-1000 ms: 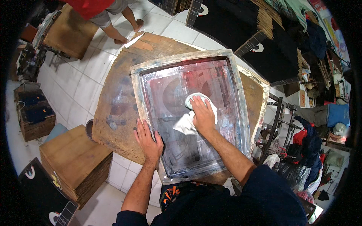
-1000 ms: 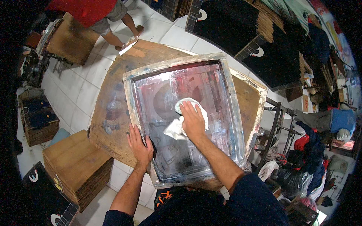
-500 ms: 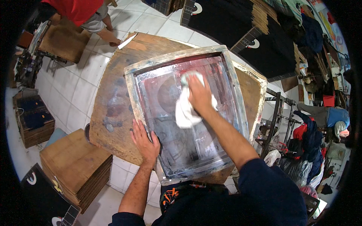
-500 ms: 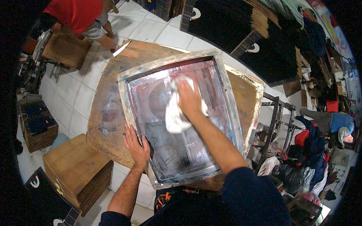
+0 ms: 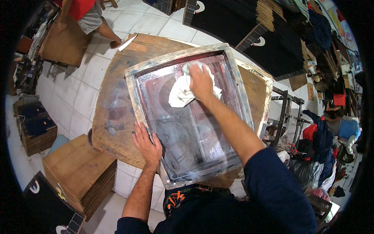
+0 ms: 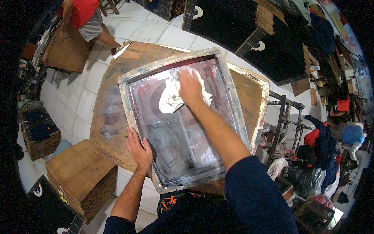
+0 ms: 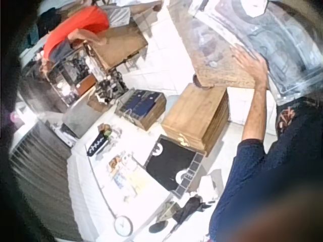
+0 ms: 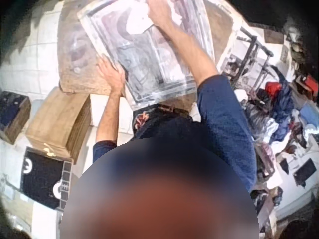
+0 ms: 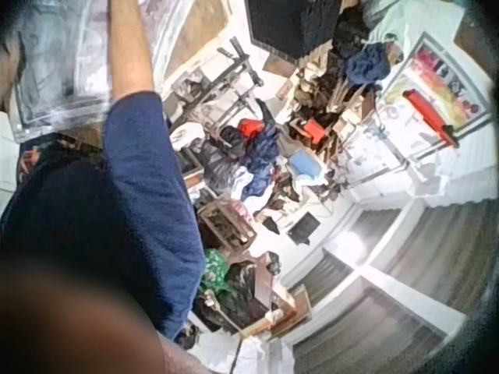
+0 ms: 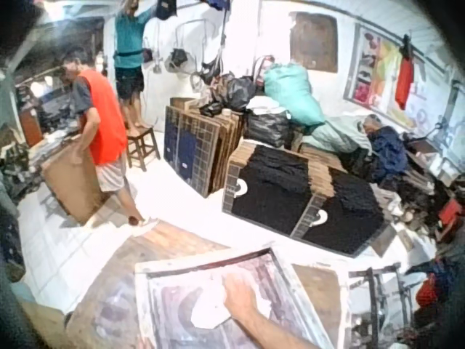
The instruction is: The person pours water onto a printing screen and wipes it with a cloth, then moves outside to open a scooter seat and wipe the interior with a cloth. The person returns inside and wipes the screen again.
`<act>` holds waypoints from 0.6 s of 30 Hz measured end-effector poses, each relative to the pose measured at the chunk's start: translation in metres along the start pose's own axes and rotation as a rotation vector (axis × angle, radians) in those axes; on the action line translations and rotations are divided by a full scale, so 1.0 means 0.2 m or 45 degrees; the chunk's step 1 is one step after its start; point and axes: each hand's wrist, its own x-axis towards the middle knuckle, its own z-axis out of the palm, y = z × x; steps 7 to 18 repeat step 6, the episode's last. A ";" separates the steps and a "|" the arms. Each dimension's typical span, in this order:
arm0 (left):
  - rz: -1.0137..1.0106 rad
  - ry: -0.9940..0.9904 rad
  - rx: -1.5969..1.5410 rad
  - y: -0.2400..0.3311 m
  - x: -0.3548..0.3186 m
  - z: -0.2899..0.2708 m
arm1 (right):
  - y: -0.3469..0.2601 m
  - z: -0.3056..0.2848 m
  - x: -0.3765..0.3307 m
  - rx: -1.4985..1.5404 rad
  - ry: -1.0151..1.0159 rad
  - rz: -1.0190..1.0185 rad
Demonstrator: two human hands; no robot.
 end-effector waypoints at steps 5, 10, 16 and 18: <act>-0.025 -0.033 0.003 -0.01 0.00 -0.01 | -0.17 -0.23 -0.46 0.001 -0.291 -0.130; -0.016 -0.029 0.001 -0.01 0.01 0.00 | -0.12 -0.20 -0.40 -0.016 -0.313 -0.177; -0.016 -0.029 0.001 -0.01 0.01 0.00 | -0.12 -0.20 -0.40 -0.016 -0.313 -0.177; -0.016 -0.029 0.001 -0.01 0.01 0.00 | -0.12 -0.20 -0.40 -0.016 -0.313 -0.177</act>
